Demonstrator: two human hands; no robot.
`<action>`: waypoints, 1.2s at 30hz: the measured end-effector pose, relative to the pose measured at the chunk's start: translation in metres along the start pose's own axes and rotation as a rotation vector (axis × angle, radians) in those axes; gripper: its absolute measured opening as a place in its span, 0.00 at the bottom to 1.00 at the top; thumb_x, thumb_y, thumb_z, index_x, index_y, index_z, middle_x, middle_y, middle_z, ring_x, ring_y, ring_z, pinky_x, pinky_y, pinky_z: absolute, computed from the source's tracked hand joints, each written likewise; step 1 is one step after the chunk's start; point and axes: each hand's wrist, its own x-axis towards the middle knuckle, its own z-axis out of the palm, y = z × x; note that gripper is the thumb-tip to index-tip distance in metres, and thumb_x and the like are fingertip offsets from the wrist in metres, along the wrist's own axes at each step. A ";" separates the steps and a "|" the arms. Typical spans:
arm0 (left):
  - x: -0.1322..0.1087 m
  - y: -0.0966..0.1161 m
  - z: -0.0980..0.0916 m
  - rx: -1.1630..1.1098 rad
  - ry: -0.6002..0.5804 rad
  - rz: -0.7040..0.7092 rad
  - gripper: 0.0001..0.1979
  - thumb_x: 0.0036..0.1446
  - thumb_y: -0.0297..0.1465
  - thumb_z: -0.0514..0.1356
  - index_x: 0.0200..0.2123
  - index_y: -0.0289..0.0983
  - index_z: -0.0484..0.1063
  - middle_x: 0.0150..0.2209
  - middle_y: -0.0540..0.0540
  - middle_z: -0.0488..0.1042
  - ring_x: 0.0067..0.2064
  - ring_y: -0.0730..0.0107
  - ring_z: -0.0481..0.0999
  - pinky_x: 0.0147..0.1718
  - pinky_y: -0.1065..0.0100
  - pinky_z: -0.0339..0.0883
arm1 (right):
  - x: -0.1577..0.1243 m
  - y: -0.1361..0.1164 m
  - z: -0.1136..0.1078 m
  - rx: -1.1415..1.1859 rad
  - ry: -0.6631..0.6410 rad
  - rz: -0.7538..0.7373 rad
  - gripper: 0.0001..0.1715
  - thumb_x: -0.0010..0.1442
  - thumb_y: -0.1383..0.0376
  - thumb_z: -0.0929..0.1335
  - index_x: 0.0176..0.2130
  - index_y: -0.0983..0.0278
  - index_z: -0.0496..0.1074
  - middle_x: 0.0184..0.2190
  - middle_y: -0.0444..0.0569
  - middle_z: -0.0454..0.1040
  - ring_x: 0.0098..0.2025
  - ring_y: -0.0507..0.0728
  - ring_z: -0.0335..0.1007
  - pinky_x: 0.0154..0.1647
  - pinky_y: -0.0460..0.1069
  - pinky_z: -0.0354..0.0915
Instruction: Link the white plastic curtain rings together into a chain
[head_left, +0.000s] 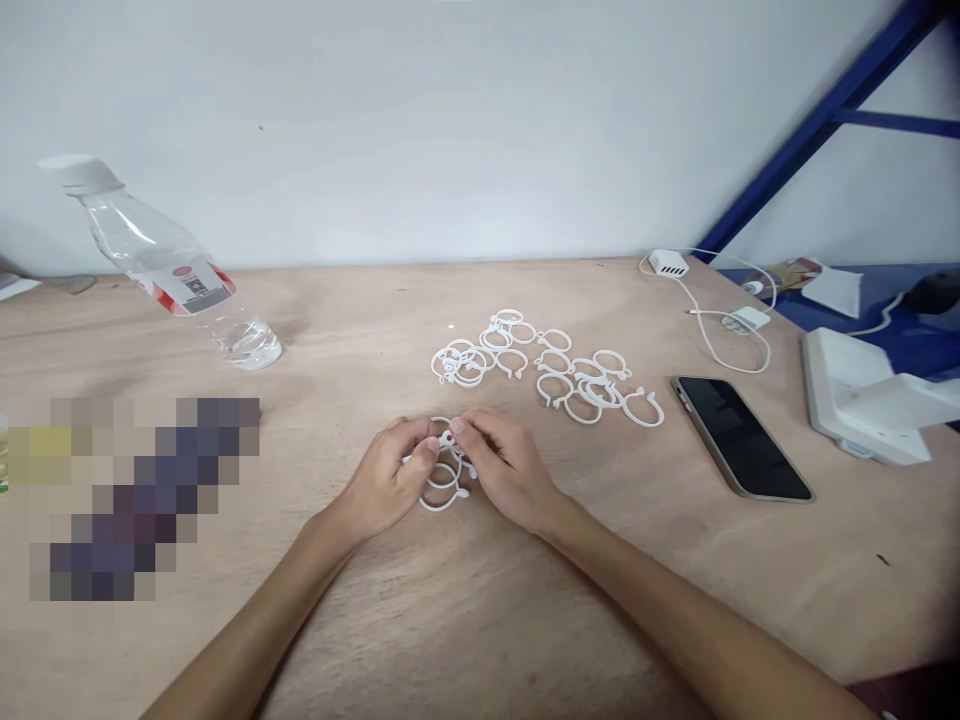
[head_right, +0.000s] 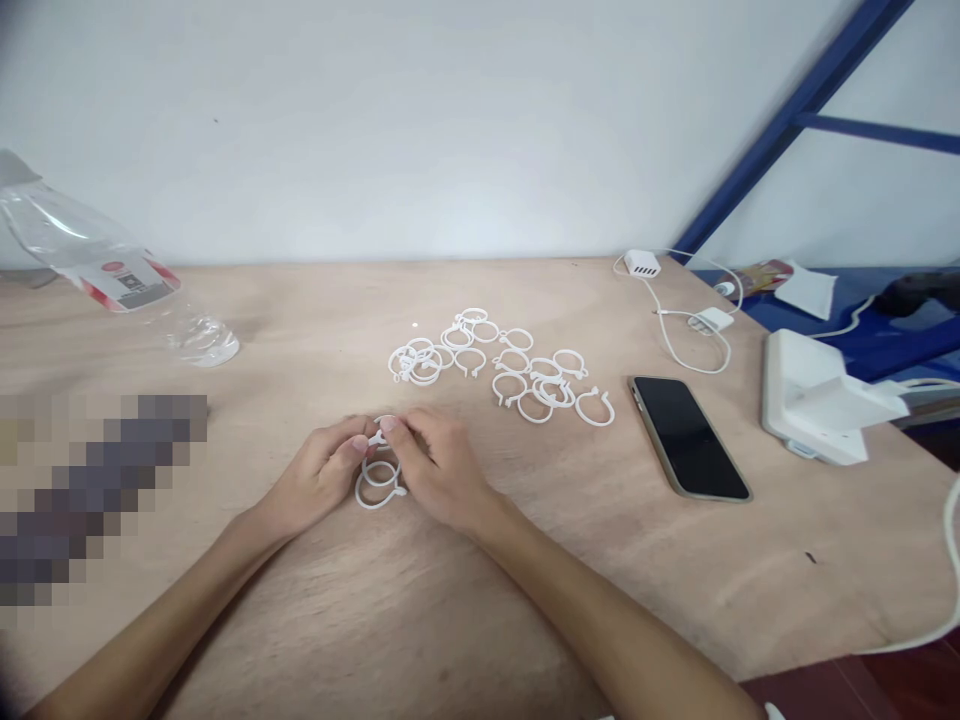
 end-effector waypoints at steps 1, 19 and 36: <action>0.000 0.000 0.000 0.003 -0.006 0.005 0.18 0.61 0.39 0.44 0.24 0.37 0.62 0.23 0.50 0.66 0.27 0.71 0.65 0.30 0.69 0.61 | 0.000 0.001 0.000 -0.001 -0.005 0.001 0.19 0.64 0.58 0.61 0.25 0.62 0.65 0.23 0.43 0.64 0.29 0.52 0.61 0.32 0.48 0.58; -0.001 -0.003 0.000 -0.009 -0.023 -0.047 0.18 0.62 0.41 0.43 0.25 0.37 0.61 0.25 0.50 0.66 0.28 0.70 0.66 0.31 0.68 0.60 | 0.022 0.022 -0.095 -0.985 0.305 0.214 0.24 0.53 0.50 0.66 0.16 0.62 0.63 0.18 0.45 0.69 0.26 0.56 0.64 0.42 0.57 0.55; -0.002 -0.004 0.000 0.028 0.036 -0.022 0.16 0.61 0.38 0.45 0.26 0.36 0.64 0.26 0.49 0.67 0.30 0.69 0.67 0.32 0.67 0.60 | 0.017 0.026 -0.071 -0.885 0.235 0.007 0.16 0.61 0.59 0.63 0.26 0.64 0.71 0.26 0.50 0.74 0.32 0.59 0.68 0.39 0.54 0.58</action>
